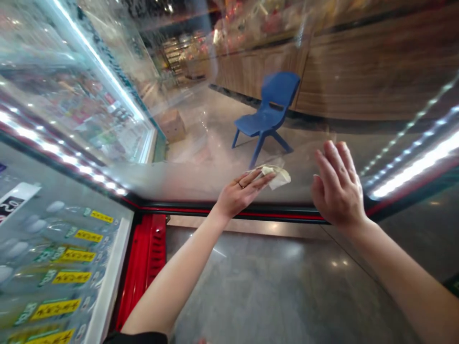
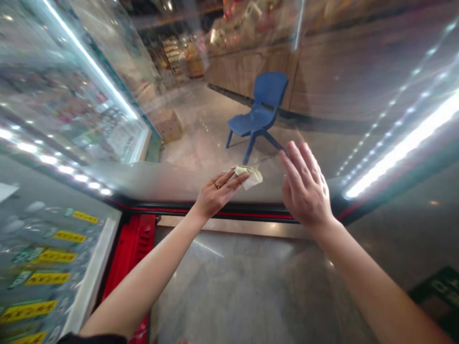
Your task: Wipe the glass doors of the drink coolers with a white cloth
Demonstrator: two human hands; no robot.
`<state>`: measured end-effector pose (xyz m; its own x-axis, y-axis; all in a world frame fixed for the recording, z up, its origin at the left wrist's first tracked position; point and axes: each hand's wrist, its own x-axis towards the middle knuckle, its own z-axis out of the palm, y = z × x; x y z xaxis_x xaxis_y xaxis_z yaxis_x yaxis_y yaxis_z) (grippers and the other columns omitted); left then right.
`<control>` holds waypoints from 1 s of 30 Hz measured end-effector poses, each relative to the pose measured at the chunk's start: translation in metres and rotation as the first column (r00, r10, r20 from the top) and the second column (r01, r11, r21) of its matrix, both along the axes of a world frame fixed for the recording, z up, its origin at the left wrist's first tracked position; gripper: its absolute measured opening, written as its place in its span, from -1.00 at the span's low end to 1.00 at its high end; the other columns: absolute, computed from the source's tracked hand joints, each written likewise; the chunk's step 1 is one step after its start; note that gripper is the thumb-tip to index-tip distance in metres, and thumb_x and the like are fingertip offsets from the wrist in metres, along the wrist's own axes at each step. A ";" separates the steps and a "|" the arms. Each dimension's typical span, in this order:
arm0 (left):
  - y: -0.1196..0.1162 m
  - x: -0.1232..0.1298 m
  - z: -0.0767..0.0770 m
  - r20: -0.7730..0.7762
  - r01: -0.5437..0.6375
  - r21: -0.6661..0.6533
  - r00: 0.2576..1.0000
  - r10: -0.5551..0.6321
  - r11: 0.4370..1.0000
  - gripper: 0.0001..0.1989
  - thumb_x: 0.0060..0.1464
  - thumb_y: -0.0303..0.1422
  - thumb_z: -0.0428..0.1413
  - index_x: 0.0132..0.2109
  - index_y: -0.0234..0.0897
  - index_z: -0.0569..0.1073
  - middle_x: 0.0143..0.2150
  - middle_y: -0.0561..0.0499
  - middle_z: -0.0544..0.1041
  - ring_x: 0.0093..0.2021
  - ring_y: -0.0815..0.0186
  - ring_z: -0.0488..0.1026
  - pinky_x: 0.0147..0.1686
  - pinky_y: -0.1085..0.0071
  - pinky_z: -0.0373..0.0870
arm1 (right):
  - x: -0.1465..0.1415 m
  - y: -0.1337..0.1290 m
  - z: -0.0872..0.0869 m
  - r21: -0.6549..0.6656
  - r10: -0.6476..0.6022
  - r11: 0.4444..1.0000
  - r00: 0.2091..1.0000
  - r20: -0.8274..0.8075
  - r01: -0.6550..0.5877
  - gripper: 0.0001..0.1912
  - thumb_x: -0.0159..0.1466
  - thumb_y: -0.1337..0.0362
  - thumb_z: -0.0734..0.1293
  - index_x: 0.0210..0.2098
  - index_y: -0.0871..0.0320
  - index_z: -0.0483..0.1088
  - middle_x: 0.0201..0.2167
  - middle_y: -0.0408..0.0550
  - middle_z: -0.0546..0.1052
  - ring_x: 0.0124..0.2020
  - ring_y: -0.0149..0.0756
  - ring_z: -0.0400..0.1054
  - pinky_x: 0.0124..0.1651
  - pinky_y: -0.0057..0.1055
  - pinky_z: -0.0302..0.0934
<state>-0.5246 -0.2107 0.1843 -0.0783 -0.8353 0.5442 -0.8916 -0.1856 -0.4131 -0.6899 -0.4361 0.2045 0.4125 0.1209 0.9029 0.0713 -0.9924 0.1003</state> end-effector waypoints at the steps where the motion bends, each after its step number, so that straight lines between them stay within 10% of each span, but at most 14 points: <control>1: 0.002 0.000 0.002 -0.030 -0.049 -0.043 0.998 0.048 0.998 -0.52 0.49 -0.50 0.04 0.46 -0.23 0.41 0.49 0.02 0.44 0.56 0.24 0.26 0.54 0.34 0.30 | 0.000 0.000 -0.002 0.007 0.000 1.000 1.000 -0.001 0.000 -0.12 0.40 0.49 0.28 0.64 0.07 -0.04 0.62 -0.03 0.07 0.63 -0.06 -0.06 0.60 0.03 0.08; 5: -0.006 -0.004 0.006 -0.114 -0.185 -0.120 0.979 0.171 0.975 -0.46 0.48 -0.53 0.03 0.50 -0.17 0.36 0.51 0.00 0.41 0.60 0.15 0.15 0.57 0.19 0.27 | 0.008 0.007 -0.005 0.027 0.022 0.999 1.000 -0.004 -0.022 -0.11 0.40 0.47 0.27 0.64 0.02 -0.04 0.61 -0.04 0.10 0.61 0.00 -0.02 0.58 0.10 0.13; 12: 0.019 0.013 -0.004 -0.038 -0.077 0.056 0.996 0.079 0.995 -0.48 0.47 -0.52 0.06 0.47 -0.12 0.40 0.50 0.04 0.41 0.55 0.27 0.26 0.52 0.35 0.31 | 0.024 0.023 -0.003 0.003 0.071 0.997 0.997 0.009 -0.071 -0.10 0.39 0.50 0.28 0.64 0.05 -0.04 0.60 0.00 0.12 0.61 -0.04 0.00 0.57 0.03 0.15; 18: 0.007 0.003 0.006 -0.109 -0.321 -0.021 0.942 0.317 0.947 -0.47 0.50 -0.52 -0.06 0.49 -0.16 0.37 0.55 0.01 0.34 0.60 0.12 0.11 0.56 0.11 0.28 | 0.030 0.034 -0.002 0.002 0.121 0.993 0.993 -0.011 -0.121 -0.10 0.39 0.51 0.29 0.64 0.07 -0.05 0.60 -0.05 0.09 0.62 -0.14 -0.05 0.60 -0.05 0.07; 25: 0.018 0.011 0.017 -0.092 -0.210 0.202 0.968 0.231 0.957 -0.44 0.52 -0.49 -0.11 0.52 0.02 0.31 0.56 0.18 0.32 0.60 0.27 0.13 0.55 0.26 0.26 | 0.044 0.056 0.000 0.041 0.136 0.990 0.990 -0.019 -0.136 -0.12 0.42 0.46 0.27 0.64 0.02 -0.07 0.59 -0.05 0.10 0.61 -0.11 -0.05 0.60 0.00 0.06; 30: 0.034 0.017 0.017 -0.131 -0.445 0.115 0.880 0.457 0.888 -0.45 0.49 -0.54 -0.08 0.49 -0.08 0.39 0.56 0.04 0.31 0.59 0.22 0.16 0.58 0.25 0.20 | 0.057 0.061 0.010 0.026 0.152 0.988 0.988 -0.015 -0.151 -0.11 0.41 0.43 0.28 0.64 0.00 -0.07 0.59 -0.09 0.09 0.60 -0.10 -0.03 0.59 0.01 0.10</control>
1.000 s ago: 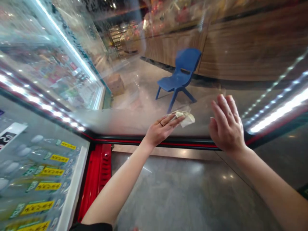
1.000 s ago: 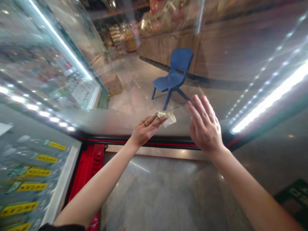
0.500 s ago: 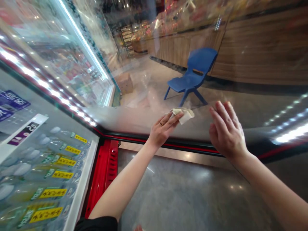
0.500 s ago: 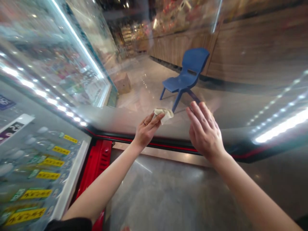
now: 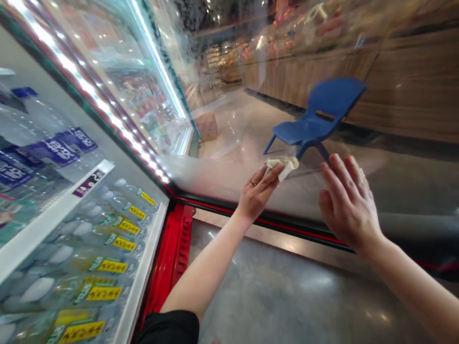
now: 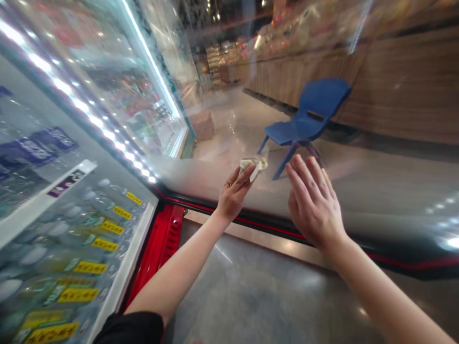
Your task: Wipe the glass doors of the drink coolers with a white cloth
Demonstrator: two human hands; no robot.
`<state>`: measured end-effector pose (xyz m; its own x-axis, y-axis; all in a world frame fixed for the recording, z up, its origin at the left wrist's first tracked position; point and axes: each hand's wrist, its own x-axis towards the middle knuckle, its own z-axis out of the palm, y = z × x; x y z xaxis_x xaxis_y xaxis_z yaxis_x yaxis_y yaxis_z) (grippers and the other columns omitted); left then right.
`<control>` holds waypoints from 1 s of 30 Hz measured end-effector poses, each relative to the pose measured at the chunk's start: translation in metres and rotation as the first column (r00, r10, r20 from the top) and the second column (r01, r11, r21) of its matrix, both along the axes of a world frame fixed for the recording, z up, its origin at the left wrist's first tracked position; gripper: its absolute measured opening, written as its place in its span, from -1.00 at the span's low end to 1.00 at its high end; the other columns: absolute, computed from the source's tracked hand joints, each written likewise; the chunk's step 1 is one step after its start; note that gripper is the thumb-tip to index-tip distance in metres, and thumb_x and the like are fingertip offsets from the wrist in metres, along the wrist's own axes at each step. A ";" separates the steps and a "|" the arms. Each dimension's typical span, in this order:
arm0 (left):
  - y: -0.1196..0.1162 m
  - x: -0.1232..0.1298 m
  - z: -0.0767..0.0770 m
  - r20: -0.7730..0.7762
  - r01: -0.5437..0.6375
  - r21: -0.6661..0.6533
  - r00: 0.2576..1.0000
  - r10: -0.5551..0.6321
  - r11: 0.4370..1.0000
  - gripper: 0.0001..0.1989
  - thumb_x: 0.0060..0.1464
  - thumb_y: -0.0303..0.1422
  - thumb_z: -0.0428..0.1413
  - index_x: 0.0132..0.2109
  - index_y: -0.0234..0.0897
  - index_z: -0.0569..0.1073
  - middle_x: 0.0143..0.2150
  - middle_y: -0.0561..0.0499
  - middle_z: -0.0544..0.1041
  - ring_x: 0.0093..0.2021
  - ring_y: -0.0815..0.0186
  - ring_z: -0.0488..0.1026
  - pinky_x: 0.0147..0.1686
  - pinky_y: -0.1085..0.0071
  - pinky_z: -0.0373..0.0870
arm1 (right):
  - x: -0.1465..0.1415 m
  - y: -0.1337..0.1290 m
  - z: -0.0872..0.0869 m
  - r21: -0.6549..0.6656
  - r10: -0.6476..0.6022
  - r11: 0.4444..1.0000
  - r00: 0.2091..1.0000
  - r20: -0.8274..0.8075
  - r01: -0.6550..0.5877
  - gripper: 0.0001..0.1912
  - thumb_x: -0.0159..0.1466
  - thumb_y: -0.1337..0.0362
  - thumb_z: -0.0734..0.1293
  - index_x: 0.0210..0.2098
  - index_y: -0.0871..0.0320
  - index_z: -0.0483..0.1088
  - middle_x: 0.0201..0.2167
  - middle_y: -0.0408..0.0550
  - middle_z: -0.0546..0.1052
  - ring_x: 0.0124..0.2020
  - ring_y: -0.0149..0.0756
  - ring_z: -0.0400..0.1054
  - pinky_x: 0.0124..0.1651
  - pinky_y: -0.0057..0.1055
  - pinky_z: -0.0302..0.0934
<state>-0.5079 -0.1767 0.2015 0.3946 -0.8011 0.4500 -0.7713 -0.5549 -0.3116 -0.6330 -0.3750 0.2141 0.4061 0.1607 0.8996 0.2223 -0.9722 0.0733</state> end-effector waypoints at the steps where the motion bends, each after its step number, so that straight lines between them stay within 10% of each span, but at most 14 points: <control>1: -0.001 0.000 0.000 0.016 -0.051 -0.032 0.999 0.052 0.998 -0.45 0.50 -0.54 -0.09 0.49 -0.11 0.39 0.57 0.02 0.31 0.59 0.21 0.14 0.59 0.23 0.16 | 0.005 0.002 0.003 -0.003 0.009 1.000 1.000 -0.002 -0.009 -0.11 0.41 0.43 0.28 0.64 0.00 -0.07 0.59 -0.10 0.08 0.61 -0.10 -0.05 0.59 0.01 0.10; 9: 0.013 0.018 -0.020 0.147 0.038 0.120 0.988 -0.055 0.992 -0.46 0.55 -0.49 -0.19 0.50 -0.08 0.36 0.57 0.20 0.30 0.60 0.27 0.10 0.59 0.27 0.13 | 0.058 0.050 0.036 0.023 0.126 0.992 0.991 0.034 -0.127 -0.08 0.39 0.47 0.21 0.66 0.00 -0.13 0.62 -0.16 -0.01 0.63 -0.05 -0.11 0.60 0.15 0.06; 12: 0.023 0.029 -0.030 0.112 0.012 -0.123 0.994 0.002 0.992 -0.49 0.51 -0.54 -0.12 0.41 -0.12 0.48 0.48 0.10 0.45 0.55 0.28 0.24 0.56 0.28 0.22 | 0.065 0.070 0.043 0.029 0.138 0.990 0.989 0.046 -0.139 -0.07 0.37 0.48 0.18 0.66 -0.05 -0.14 0.61 -0.20 0.01 0.62 -0.06 -0.07 0.60 0.14 0.08; 16: 0.018 0.038 -0.027 0.054 -0.145 -0.514 0.978 0.200 0.846 -0.47 0.44 -0.65 -0.11 0.41 -0.34 0.45 0.49 -0.12 0.43 0.60 0.16 0.11 0.59 0.07 0.20 | 0.067 0.087 0.035 0.086 0.118 0.989 0.992 0.054 -0.122 -0.08 0.38 0.48 0.17 0.65 -0.06 -0.14 0.61 -0.22 0.01 0.62 -0.07 -0.06 0.61 0.10 0.06; 23: 0.045 0.054 -0.048 0.197 0.131 -0.557 0.980 -0.023 0.820 -0.43 0.47 -0.60 -0.08 0.50 -0.19 0.35 0.42 -0.01 0.55 0.58 0.25 0.17 0.52 0.33 0.32 | 0.063 0.092 0.006 0.091 0.036 0.995 0.998 0.043 -0.040 -0.09 0.38 0.48 0.19 0.65 -0.02 -0.12 0.59 -0.18 0.05 0.61 -0.13 -0.05 0.60 0.04 0.08; 30: 0.041 0.052 -0.036 0.025 0.070 -0.794 0.996 -0.083 0.603 -0.20 0.46 -0.62 -0.25 0.65 0.12 -0.19 0.61 0.07 0.25 0.60 0.19 0.12 0.59 0.06 0.19 | 0.064 0.104 0.000 0.063 0.043 0.997 0.999 0.024 -0.044 -0.10 0.40 0.49 0.20 0.65 0.06 -0.14 0.61 -0.19 -0.01 0.64 -0.28 -0.16 0.63 -0.14 -0.06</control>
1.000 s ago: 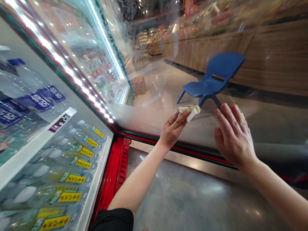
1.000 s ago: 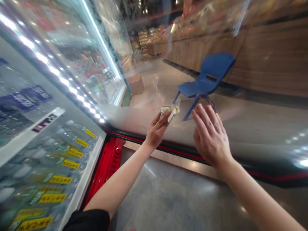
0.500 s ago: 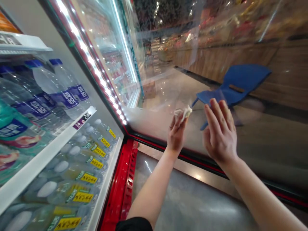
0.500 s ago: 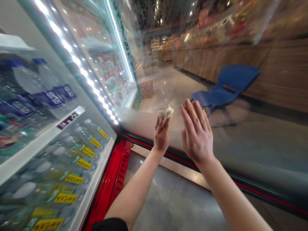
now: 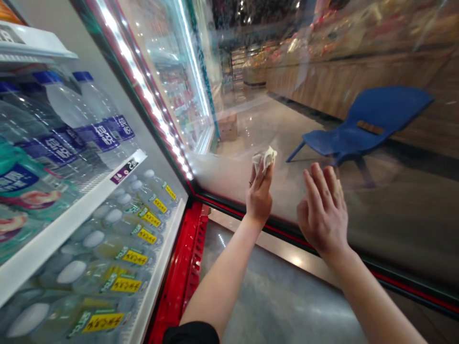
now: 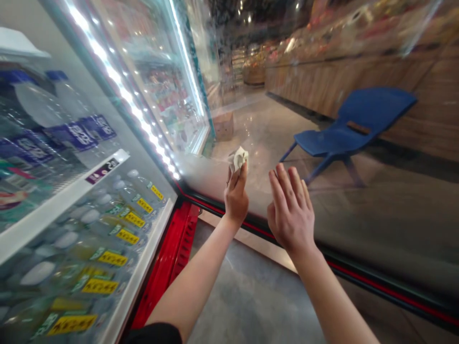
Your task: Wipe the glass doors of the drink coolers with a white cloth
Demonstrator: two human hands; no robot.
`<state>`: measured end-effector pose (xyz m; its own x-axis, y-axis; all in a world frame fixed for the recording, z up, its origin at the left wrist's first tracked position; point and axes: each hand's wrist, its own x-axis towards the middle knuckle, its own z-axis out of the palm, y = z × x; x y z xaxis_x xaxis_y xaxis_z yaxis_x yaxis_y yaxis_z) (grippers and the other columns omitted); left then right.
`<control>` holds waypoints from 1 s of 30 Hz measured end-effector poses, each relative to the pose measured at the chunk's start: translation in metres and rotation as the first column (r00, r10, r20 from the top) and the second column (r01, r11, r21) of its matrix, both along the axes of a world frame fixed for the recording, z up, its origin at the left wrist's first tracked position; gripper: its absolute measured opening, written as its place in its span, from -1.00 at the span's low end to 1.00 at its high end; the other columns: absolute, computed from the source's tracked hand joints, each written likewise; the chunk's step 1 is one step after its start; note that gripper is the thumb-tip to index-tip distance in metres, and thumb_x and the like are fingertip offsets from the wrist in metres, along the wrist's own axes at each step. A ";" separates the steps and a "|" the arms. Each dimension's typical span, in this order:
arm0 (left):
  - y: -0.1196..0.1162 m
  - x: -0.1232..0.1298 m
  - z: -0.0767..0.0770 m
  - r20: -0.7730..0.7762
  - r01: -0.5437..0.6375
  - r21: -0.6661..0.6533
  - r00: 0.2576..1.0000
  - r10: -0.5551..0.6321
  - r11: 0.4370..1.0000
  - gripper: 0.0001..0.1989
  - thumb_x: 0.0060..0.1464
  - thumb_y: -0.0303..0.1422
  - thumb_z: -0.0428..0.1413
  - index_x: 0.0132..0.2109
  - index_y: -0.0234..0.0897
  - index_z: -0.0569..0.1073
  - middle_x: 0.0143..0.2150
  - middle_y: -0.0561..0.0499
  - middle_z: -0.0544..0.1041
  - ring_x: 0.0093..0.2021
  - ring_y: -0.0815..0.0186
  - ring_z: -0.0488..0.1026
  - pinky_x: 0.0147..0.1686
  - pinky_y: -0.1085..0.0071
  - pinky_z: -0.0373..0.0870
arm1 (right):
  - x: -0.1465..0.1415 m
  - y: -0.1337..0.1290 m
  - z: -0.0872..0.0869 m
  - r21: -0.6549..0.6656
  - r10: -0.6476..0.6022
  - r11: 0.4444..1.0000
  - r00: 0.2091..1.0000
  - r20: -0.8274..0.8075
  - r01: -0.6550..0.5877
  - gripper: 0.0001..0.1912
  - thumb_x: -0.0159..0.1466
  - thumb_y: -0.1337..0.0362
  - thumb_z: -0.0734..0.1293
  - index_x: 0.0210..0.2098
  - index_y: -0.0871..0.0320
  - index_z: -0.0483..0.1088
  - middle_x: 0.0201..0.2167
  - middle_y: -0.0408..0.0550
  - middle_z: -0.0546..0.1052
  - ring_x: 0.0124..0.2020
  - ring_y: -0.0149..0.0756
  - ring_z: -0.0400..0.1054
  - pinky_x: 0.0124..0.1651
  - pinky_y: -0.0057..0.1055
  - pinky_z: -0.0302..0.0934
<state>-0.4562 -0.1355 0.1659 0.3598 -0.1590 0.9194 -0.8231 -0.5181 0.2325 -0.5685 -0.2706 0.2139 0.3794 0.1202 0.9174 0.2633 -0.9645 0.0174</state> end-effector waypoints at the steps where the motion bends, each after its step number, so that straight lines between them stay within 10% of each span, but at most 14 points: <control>1: -0.004 -0.001 0.004 -0.015 0.019 0.012 1.000 -0.018 1.000 -0.21 0.47 -0.60 -0.27 0.65 0.12 -0.20 0.61 0.08 0.24 0.60 0.19 0.11 0.60 0.04 0.16 | 0.001 0.002 0.001 0.000 0.006 1.000 1.000 -0.003 -0.006 -0.10 0.41 0.48 0.21 0.65 0.05 -0.14 0.61 -0.20 -0.02 0.64 -0.29 -0.17 0.63 -0.15 -0.07; 7: 0.012 0.008 -0.003 0.009 0.135 -0.007 0.991 -0.135 0.991 -0.28 0.50 -0.55 -0.23 0.61 0.23 0.01 0.55 0.19 0.35 0.58 0.23 0.17 0.56 0.15 0.23 | 0.007 0.007 0.009 0.007 0.027 1.000 1.000 -0.003 -0.027 -0.09 0.40 0.50 0.21 0.65 0.04 -0.16 0.62 -0.19 -0.02 0.65 -0.30 -0.20 0.64 -0.13 -0.09; 15: 0.017 0.017 0.025 -0.172 -0.029 -0.243 0.985 -0.014 0.970 -0.34 0.53 -0.50 -0.24 0.63 0.05 0.04 0.62 0.13 0.20 0.63 0.23 0.05 0.64 0.18 0.03 | 0.005 0.013 0.006 0.004 0.011 1.000 0.999 -0.033 -0.011 -0.04 0.37 0.54 0.24 0.66 0.04 -0.18 0.59 -0.05 0.09 0.63 -0.24 -0.15 0.62 -0.09 -0.02; 21: 0.041 0.027 -0.006 -0.058 -0.006 -0.152 0.998 -0.003 0.988 -0.37 0.54 -0.49 -0.19 0.59 0.15 0.14 0.53 0.14 0.39 0.55 0.27 0.27 0.55 0.20 0.27 | 0.009 0.021 0.007 -0.004 0.047 0.999 0.994 -0.094 -0.047 -0.03 0.39 0.53 0.25 0.66 0.03 -0.21 0.57 0.04 0.18 0.63 -0.13 -0.12 0.59 -0.01 0.07; 30: 0.053 0.042 0.046 -0.121 -0.048 -0.251 0.993 0.018 0.967 -0.43 0.57 -0.39 -0.17 0.58 0.10 0.20 0.57 0.14 0.34 0.59 0.29 0.19 0.59 0.24 0.18 | 0.019 0.036 0.007 -0.043 0.111 0.992 0.980 -0.167 -0.119 0.02 0.39 0.55 0.23 0.66 -0.01 -0.32 0.56 0.04 0.25 0.61 -0.06 0.02 0.53 0.05 0.22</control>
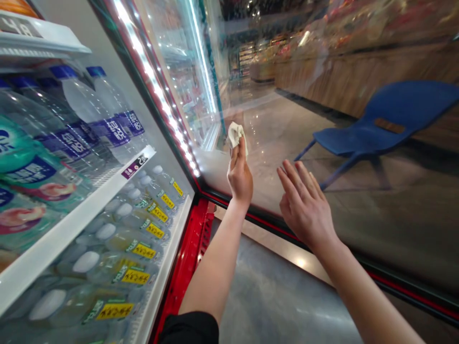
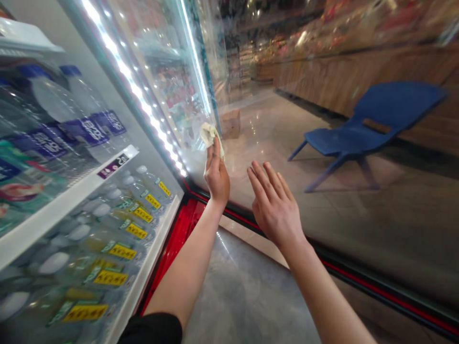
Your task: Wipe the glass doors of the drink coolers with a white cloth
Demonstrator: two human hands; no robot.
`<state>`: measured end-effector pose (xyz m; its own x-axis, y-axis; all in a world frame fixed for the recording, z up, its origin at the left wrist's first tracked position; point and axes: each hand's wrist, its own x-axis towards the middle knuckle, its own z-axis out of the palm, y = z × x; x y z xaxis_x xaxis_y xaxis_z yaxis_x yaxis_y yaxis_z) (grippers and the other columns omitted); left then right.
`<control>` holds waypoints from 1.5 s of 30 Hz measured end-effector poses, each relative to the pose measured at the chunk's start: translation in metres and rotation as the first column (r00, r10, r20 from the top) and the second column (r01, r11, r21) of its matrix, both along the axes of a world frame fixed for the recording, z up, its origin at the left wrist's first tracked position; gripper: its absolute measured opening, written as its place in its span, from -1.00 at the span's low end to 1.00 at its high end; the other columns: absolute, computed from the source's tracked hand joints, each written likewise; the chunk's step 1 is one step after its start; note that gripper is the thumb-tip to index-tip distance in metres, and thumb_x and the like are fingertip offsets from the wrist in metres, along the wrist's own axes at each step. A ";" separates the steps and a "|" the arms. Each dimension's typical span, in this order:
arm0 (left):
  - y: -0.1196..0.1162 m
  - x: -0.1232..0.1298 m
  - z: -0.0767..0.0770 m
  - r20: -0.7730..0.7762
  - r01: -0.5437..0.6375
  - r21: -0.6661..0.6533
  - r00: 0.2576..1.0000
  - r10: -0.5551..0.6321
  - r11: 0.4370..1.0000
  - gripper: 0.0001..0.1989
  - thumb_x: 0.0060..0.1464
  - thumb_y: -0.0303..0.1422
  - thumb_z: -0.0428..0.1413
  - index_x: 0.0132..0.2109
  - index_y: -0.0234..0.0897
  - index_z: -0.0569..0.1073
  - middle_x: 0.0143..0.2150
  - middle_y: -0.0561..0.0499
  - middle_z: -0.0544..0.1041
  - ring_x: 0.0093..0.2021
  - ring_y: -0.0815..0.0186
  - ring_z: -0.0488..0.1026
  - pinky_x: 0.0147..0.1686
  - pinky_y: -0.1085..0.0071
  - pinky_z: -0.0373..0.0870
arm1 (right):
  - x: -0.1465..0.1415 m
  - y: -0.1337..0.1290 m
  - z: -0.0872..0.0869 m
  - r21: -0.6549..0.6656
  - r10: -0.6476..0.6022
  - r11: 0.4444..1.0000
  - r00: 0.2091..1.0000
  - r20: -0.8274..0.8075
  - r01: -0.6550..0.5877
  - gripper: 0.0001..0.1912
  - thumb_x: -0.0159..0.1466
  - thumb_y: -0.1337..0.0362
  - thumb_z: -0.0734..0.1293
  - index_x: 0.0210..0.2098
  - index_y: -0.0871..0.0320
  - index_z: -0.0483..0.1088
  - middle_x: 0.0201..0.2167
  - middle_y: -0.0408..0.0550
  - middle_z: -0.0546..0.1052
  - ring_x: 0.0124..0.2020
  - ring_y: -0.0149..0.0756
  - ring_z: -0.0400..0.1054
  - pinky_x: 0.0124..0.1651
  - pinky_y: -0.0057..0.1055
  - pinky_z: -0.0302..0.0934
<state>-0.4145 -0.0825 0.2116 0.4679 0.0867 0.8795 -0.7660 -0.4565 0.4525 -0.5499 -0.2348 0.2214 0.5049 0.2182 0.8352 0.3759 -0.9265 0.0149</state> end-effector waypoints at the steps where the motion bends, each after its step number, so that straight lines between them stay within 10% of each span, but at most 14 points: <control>1: 0.003 -0.001 -0.004 0.016 0.006 0.028 1.000 -0.007 1.000 -0.45 0.57 -0.38 -0.17 0.56 0.11 0.23 0.54 0.14 0.38 0.57 0.30 0.24 0.57 0.25 0.21 | 0.002 0.001 0.001 0.002 0.001 1.000 1.000 -0.007 -0.001 0.02 0.39 0.55 0.23 0.66 -0.01 -0.33 0.56 0.03 0.24 0.61 -0.06 0.02 0.53 0.05 0.21; 6: 0.022 0.005 -0.026 -0.034 -0.032 0.015 0.999 0.032 0.999 -0.51 0.58 -0.30 -0.15 0.50 0.02 0.36 0.48 0.01 0.49 0.51 0.25 0.36 0.53 0.20 0.31 | 0.012 0.003 0.001 0.025 -0.027 0.999 0.999 -0.019 0.027 0.03 0.40 0.53 0.24 0.66 -0.03 -0.36 0.58 0.06 0.20 0.60 -0.01 0.04 0.51 0.10 0.22; 12: 0.022 0.017 -0.003 -0.157 -0.135 -0.093 0.980 0.119 0.986 -0.46 0.57 -0.25 -0.18 0.56 -0.10 0.24 0.57 -0.05 0.34 0.60 0.22 0.18 0.57 0.16 0.19 | 0.016 -0.004 -0.001 0.027 -0.027 0.999 0.999 -0.046 0.029 0.00 0.44 0.48 0.21 0.66 -0.15 -0.36 0.53 0.02 0.33 0.56 -0.03 0.15 0.47 0.02 0.29; 19: 0.035 0.020 -0.027 -0.157 -0.117 -0.012 0.981 0.114 0.993 -0.49 0.58 -0.26 -0.21 0.51 -0.03 0.34 0.51 -0.06 0.44 0.55 0.15 0.28 0.54 0.06 0.26 | 0.024 -0.008 -0.008 0.033 -0.014 0.999 1.000 0.026 0.013 -0.01 0.43 0.45 0.25 0.66 -0.16 -0.31 0.54 -0.02 0.31 0.61 -0.08 0.01 0.53 -0.01 0.19; 26: 0.051 0.047 0.002 -0.198 -0.230 -0.116 0.959 0.204 0.966 -0.45 0.53 -0.46 -0.13 0.55 -0.17 0.28 0.57 -0.08 0.33 0.59 0.22 0.20 0.58 0.23 0.18 | 0.029 -0.013 -0.009 -0.014 -0.044 0.999 0.999 0.003 0.044 -0.10 0.50 0.38 0.21 0.67 -0.10 -0.33 0.55 -0.03 0.29 0.59 -0.02 0.07 0.51 0.02 0.23; 33: 0.064 0.040 -0.028 -0.223 -0.190 0.025 0.956 0.190 0.982 -0.45 0.48 -0.54 -0.09 0.46 -0.13 0.44 0.51 -0.07 0.43 0.54 0.23 0.30 0.54 0.24 0.26 | 0.040 -0.014 -0.015 0.008 -0.092 0.996 0.995 0.044 0.092 -0.06 0.50 0.31 0.25 0.67 -0.06 -0.38 0.59 0.08 0.19 0.56 0.09 0.14 0.48 0.11 0.28; 40: 0.086 0.068 0.007 -0.228 -0.287 -0.072 0.937 0.264 0.955 -0.32 0.39 -0.64 -0.06 0.56 -0.15 0.27 0.55 -0.08 0.34 0.58 0.22 0.21 0.55 0.23 0.19 | 0.043 -0.020 -0.014 -0.009 -0.069 0.998 0.998 0.001 0.069 -0.12 0.54 0.26 0.19 0.67 -0.06 -0.40 0.62 0.05 0.13 0.60 0.08 0.05 0.52 0.13 0.21; 45: 0.096 0.064 -0.012 -0.281 -0.267 -0.042 0.928 0.245 0.963 -0.34 0.37 -0.65 -0.05 0.50 -0.11 0.38 0.50 -0.04 0.43 0.56 0.25 0.26 0.53 0.24 0.23 | 0.043 -0.022 -0.014 -0.014 -0.053 0.998 0.999 0.012 0.053 -0.10 0.52 0.18 0.25 0.67 -0.02 -0.32 0.62 0.08 0.12 0.63 0.01 -0.08 0.58 0.04 0.09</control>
<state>-0.3510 0.0137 0.1999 0.6400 0.2986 0.7080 -0.4709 -0.5758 0.6684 -0.5064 -0.2569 0.2071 0.5064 0.2036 0.8379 0.3256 -0.9449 0.0328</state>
